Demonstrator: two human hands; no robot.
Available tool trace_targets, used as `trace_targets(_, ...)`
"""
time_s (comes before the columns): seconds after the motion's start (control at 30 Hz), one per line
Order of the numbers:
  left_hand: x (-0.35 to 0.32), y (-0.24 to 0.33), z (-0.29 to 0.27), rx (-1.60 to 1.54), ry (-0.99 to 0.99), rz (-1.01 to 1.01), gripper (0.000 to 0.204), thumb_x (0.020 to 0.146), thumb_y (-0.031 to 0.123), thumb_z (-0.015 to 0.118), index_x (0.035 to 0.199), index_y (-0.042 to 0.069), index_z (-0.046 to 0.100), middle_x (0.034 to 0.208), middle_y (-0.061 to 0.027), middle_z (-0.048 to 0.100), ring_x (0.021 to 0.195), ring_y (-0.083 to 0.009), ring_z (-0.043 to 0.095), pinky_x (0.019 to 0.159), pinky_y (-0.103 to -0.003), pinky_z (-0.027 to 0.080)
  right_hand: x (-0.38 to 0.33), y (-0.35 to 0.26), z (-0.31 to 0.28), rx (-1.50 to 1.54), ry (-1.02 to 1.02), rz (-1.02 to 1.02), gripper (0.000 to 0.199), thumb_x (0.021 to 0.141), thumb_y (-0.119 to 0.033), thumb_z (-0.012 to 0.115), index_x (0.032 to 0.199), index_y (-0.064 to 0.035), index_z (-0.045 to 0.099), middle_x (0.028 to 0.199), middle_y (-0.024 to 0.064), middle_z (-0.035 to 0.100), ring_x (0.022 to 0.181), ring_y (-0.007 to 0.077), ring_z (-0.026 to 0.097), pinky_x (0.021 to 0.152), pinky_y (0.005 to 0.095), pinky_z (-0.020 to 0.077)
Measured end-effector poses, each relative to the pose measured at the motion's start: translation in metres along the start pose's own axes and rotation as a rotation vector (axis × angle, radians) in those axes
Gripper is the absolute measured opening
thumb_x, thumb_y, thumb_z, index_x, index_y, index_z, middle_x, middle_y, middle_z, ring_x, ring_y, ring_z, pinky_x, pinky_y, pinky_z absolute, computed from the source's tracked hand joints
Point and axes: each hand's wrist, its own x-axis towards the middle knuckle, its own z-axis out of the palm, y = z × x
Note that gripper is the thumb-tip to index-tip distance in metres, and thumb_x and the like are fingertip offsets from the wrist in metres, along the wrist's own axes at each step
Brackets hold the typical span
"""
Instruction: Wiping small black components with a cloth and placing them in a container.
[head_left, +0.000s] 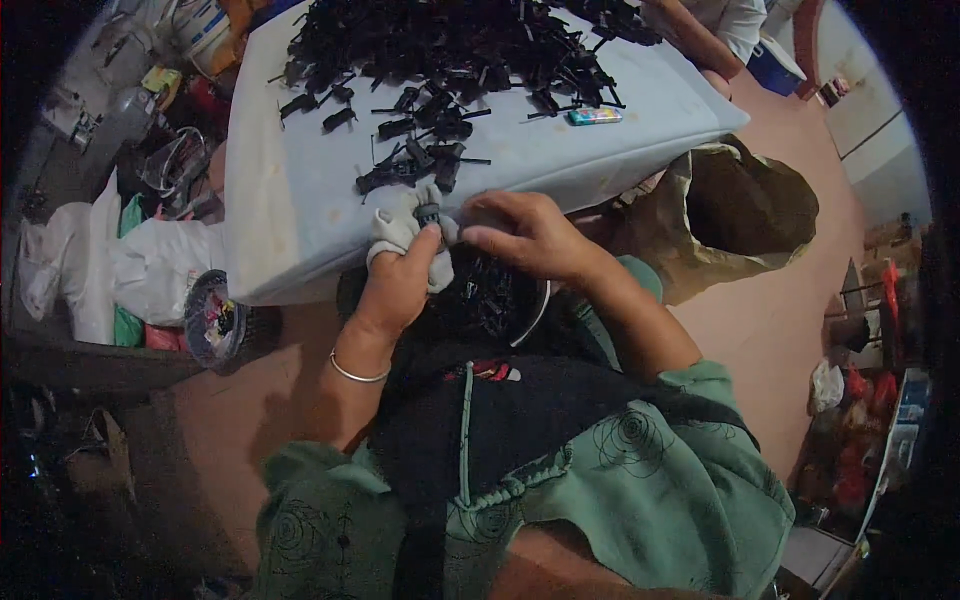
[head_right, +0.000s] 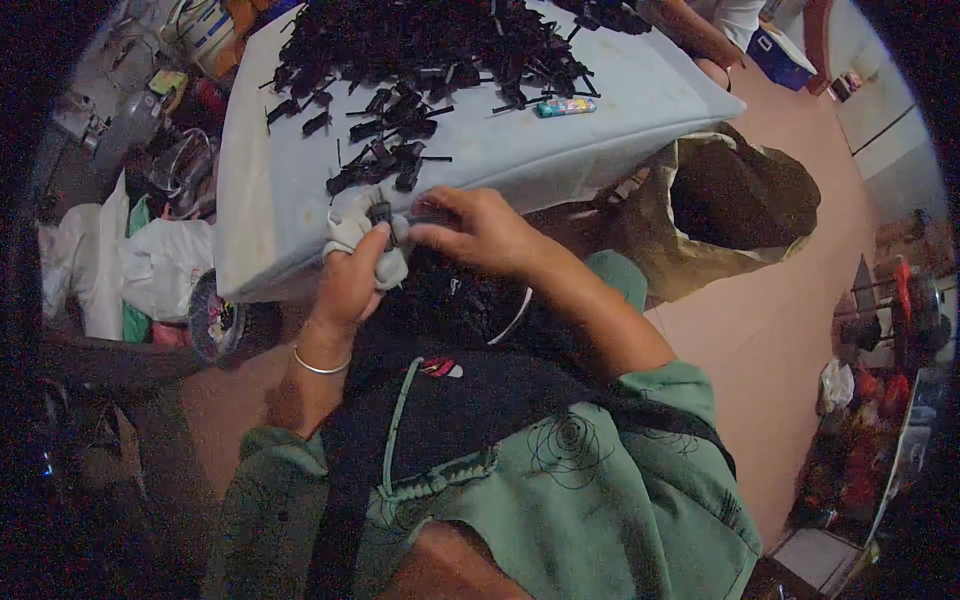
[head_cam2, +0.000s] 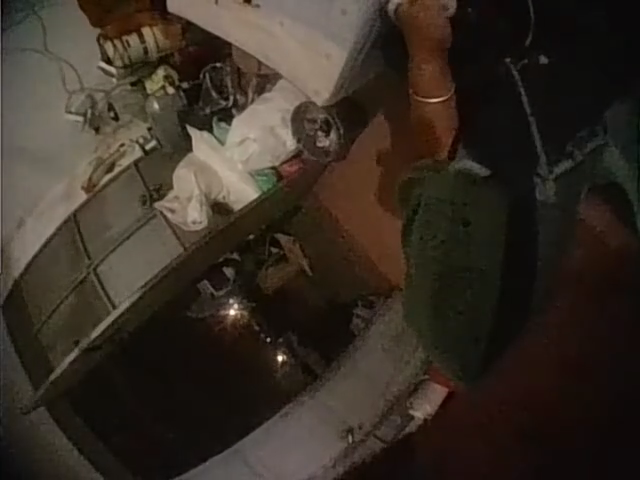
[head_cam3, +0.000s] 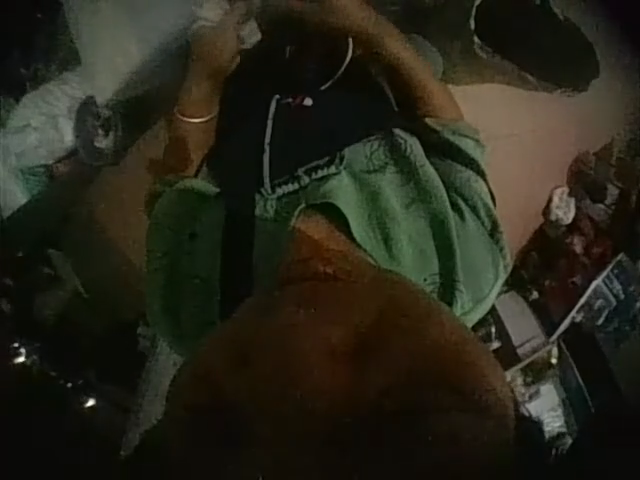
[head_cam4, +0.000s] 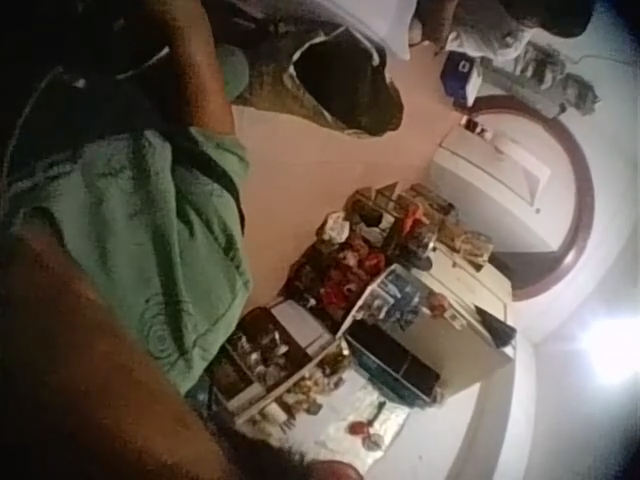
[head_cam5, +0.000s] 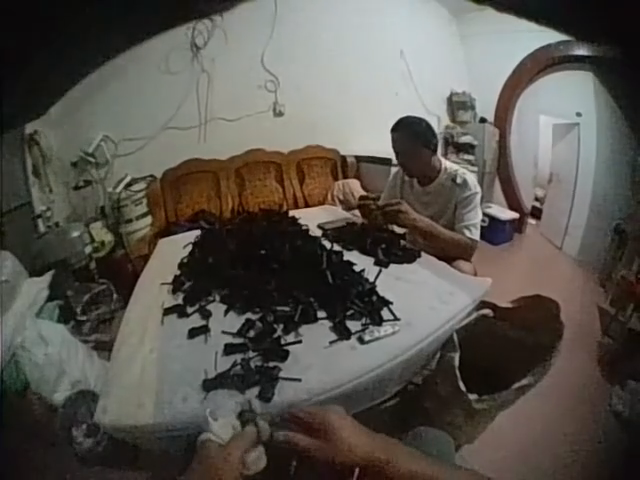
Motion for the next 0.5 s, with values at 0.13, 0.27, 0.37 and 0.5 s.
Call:
trace_targets(0.13,0.003,-0.001,-0.003,-0.151,-0.049,-0.026,0.023,0.084,0.010,0.045,0.106,0.002,0.046,0.084,-0.0042,0.051,0.075,-0.0104,0.048,0.063,-0.023,0.041,-0.001,0.006,0.000,-0.114,-0.062,-0.086,0.018,0.079,-0.014,0.060,0.090,0.0001,0.059,0.077,0.0081,0.061,0.071,0.0110,0.055,0.064,0.0265,0.0442)
trace_targets(0.27,-0.005,0.025,0.000,0.410,-0.188,0.123,0.026,0.084,0.010,0.043,0.109,0.002,0.045,0.079,-0.0042,0.050,0.068,-0.0087,0.048,0.058,-0.022,0.040,0.000,0.014,0.006,0.036,0.007,-0.115,0.016,0.080,-0.014,0.060,0.086,0.0005,0.057,0.070,0.0042,0.058,0.068,0.0096,0.052,0.061,0.0270,0.0428)
trace_targets(0.37,-0.004,0.013,0.004,0.295,-0.211,0.255,0.025,0.084,0.010,0.042,0.108,0.004,0.045,0.074,-0.0022,0.049,0.057,-0.0051,0.044,0.048,-0.021,0.036,0.003,-0.001,0.007,0.174,-0.043,0.119,0.016,0.081,-0.015,0.058,0.079,0.0000,0.054,0.062,0.0015,0.049,0.062,0.0079,0.045,0.056,0.0270,0.0399)
trace_targets(0.5,-0.008,0.028,0.007,-0.022,-0.170,-0.101,0.023,0.084,0.010,0.043,0.105,0.004,0.046,0.074,-0.0019,0.048,0.057,-0.0070,0.045,0.050,-0.023,0.038,0.003,0.004,0.010,0.164,-0.054,0.062,0.023,0.083,-0.021,0.054,0.075,0.0009,0.053,0.061,0.0138,0.051,0.055,0.0119,0.042,0.052,0.0310,0.0391)
